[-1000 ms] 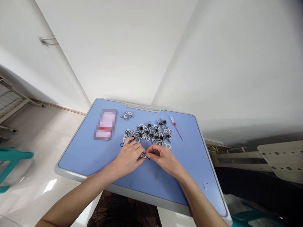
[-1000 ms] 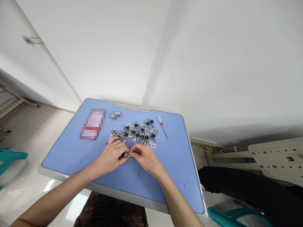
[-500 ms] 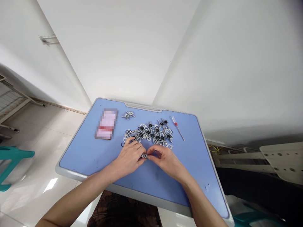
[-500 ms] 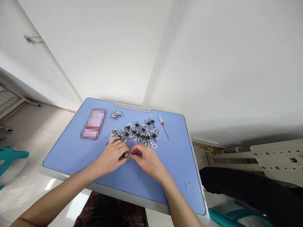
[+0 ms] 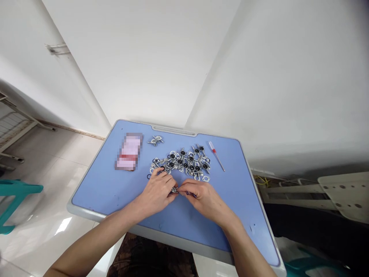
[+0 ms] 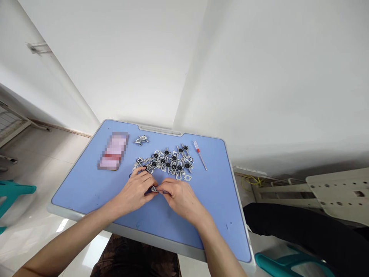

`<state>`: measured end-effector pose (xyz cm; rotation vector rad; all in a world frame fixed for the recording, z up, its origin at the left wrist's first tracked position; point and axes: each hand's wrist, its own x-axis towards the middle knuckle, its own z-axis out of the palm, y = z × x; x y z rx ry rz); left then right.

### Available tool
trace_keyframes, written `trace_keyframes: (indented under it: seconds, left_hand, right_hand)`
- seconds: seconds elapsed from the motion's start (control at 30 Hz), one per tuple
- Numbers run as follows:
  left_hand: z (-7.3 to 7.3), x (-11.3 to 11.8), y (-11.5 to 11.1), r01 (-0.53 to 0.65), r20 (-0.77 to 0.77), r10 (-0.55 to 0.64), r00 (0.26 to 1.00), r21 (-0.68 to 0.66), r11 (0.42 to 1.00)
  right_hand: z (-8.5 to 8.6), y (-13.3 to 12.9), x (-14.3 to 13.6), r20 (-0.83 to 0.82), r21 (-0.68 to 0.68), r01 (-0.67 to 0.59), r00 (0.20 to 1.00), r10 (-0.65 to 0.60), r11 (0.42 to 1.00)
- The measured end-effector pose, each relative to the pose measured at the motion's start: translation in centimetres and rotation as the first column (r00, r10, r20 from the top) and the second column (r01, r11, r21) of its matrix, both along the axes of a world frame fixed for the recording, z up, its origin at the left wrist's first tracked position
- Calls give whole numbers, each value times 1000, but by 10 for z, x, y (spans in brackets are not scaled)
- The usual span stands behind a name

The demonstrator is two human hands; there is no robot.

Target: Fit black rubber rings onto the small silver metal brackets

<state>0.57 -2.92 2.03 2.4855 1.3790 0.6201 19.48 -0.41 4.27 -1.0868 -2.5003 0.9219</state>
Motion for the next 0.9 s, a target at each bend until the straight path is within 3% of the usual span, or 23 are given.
trace_keyframes:
  seconds: [0.63, 0.8, 0.9]
  left_hand:
    - [2, 0, -1, 2, -15, -2, 1000, 2, 1000]
    - [4, 0, -1, 11, -18, -11, 1000, -10, 1000]
    - [5, 0, -1, 18, -18, -18, 1000, -7, 1000]
  right_hand:
    - [4, 2, -5, -64, -111, 146, 986, -153, 983]
    - [14, 4, 8, -159, -248, 289, 929, -333, 925]
    - [13, 8, 15, -261, -385, 298, 873, -412, 874]
